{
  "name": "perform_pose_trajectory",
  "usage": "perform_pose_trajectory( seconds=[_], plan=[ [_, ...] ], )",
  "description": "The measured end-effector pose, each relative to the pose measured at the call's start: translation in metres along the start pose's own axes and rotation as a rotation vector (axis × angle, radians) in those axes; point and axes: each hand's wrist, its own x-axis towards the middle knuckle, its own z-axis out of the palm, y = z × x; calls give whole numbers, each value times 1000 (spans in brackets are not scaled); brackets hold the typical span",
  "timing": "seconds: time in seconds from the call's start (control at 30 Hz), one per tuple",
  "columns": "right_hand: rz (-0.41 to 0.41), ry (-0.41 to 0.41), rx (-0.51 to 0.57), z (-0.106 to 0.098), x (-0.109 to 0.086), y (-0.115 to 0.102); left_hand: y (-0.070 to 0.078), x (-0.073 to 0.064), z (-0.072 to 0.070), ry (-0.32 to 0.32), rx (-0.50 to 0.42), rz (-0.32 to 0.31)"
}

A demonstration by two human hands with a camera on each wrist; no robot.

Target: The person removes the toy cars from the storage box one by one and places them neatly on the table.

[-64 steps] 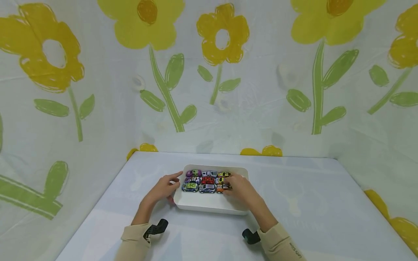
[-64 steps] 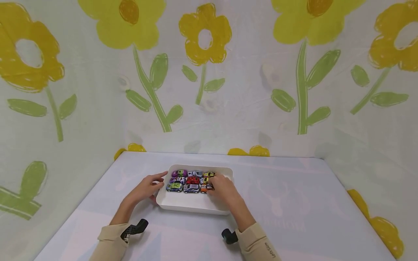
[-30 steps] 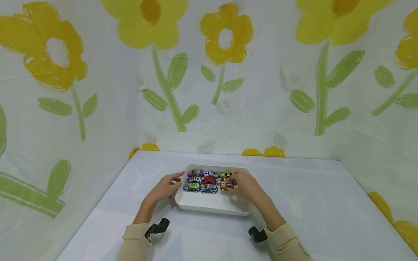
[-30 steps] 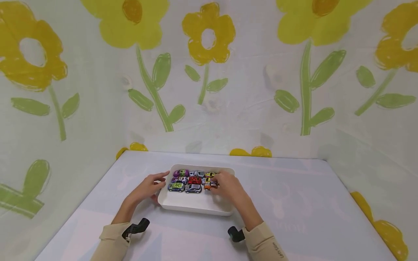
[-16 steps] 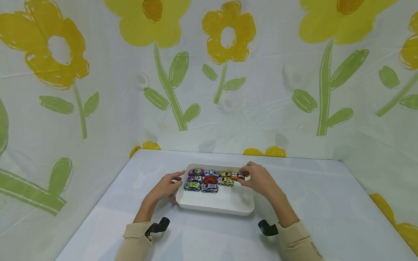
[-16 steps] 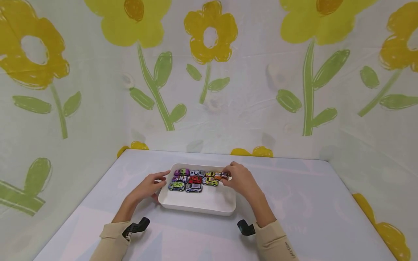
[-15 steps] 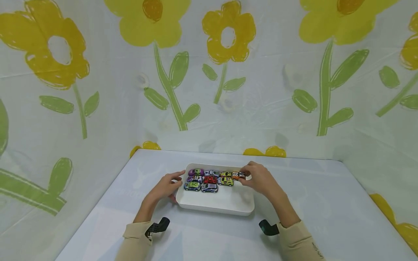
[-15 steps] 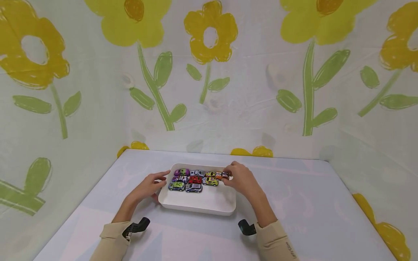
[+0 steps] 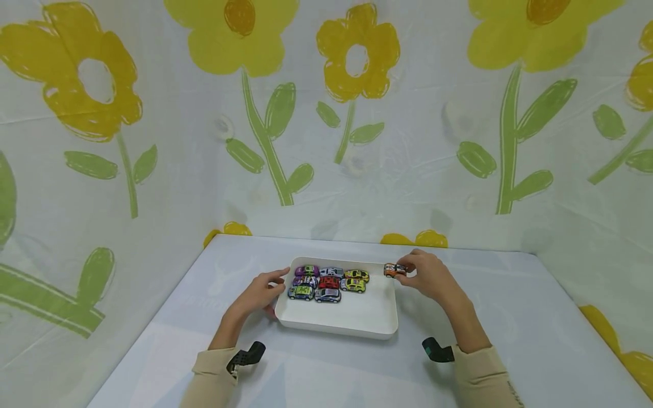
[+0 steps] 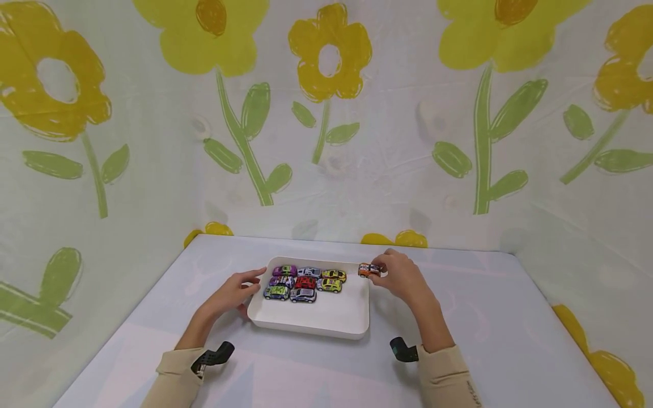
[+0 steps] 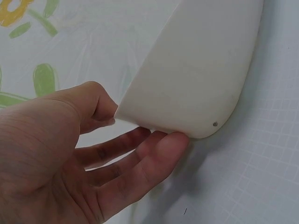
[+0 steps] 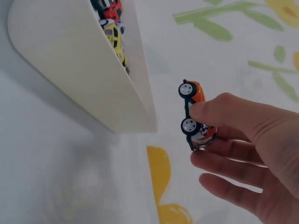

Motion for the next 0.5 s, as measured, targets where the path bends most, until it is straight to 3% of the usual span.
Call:
perform_pose_trajectory(
  seconds=[0.17,0.5],
  plan=[
    [7,11,2,-5,-3,12,0,1,0,23,53,28],
    [62,-26,3,-9,-5,35,-1,1,-1,4,43,19]
  ],
)
